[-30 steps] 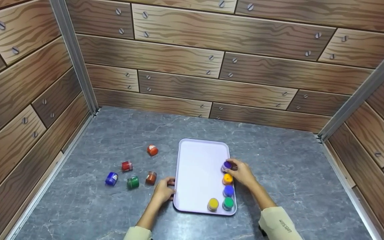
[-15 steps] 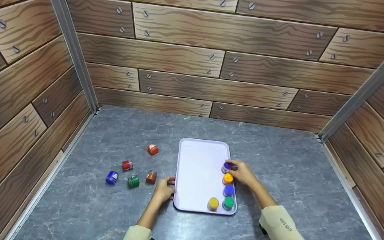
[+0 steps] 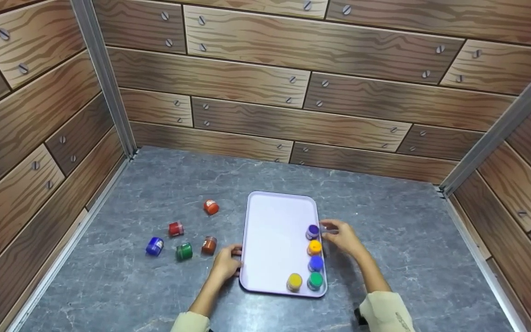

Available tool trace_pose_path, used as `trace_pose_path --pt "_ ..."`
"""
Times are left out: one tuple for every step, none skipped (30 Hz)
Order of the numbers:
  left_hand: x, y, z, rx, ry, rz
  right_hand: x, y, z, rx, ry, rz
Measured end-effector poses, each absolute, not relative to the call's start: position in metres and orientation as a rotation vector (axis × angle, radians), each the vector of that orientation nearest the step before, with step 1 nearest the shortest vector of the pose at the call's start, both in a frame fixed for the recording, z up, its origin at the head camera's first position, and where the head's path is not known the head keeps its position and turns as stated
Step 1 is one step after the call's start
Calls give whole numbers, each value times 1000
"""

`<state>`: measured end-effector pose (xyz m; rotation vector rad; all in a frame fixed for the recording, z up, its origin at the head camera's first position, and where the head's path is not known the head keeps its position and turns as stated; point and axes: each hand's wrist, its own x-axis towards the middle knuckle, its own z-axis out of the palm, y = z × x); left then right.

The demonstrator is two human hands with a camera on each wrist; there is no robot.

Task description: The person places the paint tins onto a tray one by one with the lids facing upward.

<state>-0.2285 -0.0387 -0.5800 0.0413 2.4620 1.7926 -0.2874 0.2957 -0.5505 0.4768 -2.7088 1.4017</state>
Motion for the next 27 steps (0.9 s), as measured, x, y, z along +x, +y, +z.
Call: trace_pose_path --pt "-229 -39 -580 43 2464 1791 -284 298 -548 454 -2729 1386" --pt "-229 -39 -580 44 2466 1790 -280 300 -545 430 -2758 1370" --pt "-229 -39 -580 48 2469 1788 -276 302 -543 419 -2787 1363" --pt "-229 -39 -579 49 2470 1787 -271 303 -541 401 -2819 1374" --pt "-229 -39 -579 51 2471 1787 -266 304 -540 379 -2854 1394" --pt "-229 -39 -579 51 2472 1787 -261 305 -540 356 -2880 1430" --pt "-229 -39 -579 54 2476 1784 -257 304 -540 328 -2902 1486" --pt "-229 -39 -579 56 2477 1783 -253 304 -541 296 -2921 1542" --pt "-229 -39 -579 56 2473 1784 -249 303 -542 264 -2938 1601" --pt "-229 -39 -580 52 2472 1784 -245 302 -543 222 -2952 1648" --pt "-229 -39 -580 54 2471 1783 -242 301 -544 190 -2963 1676" --pt "-228 -39 -581 54 2469 1783 -240 299 -546 157 -2968 1704" --pt "-228 -39 -581 50 2466 1783 -238 297 -547 129 -2970 1731" --pt "-228 -39 -581 48 2462 1786 -236 295 -548 115 -2973 1741" --pt "-228 -39 -581 45 2457 1789 -235 293 -549 96 -2972 1752" --pt "-228 -39 -581 45 2457 1791 -234 292 -550 82 -2970 1760" --pt "-228 -39 -581 45 2453 1794 -233 290 -552 77 -2966 1766" --pt "-228 -39 -580 45 2452 1794 -233 289 -552 64 -2960 1785" --pt "-228 -39 -579 43 2451 1794 -232 288 -553 56 -2955 1799" --pt "-228 -39 -579 46 2452 1795 -232 287 -554 48 -2952 1810" --pt "-227 -39 -578 44 2448 1798 -231 286 -554 36 -2948 1819" --pt "-228 -39 -578 44 2446 1802 -230 285 -555 34 -2943 1825" --pt "-228 -39 -578 39 2441 1807 -230 285 -555 28 -2938 1831" --pt "-228 -39 -579 37 2436 1814 -229 284 -555 20 -2932 1835" --pt "-229 -40 -582 46 2431 1827 -229 284 -555 17 -2928 1831" --pt "-231 -40 -586 54 2427 1836 -228 283 -555 16 -2925 1825" --pt "-232 -40 -589 54 2422 1841 -227 283 -556 15 -2921 1818"
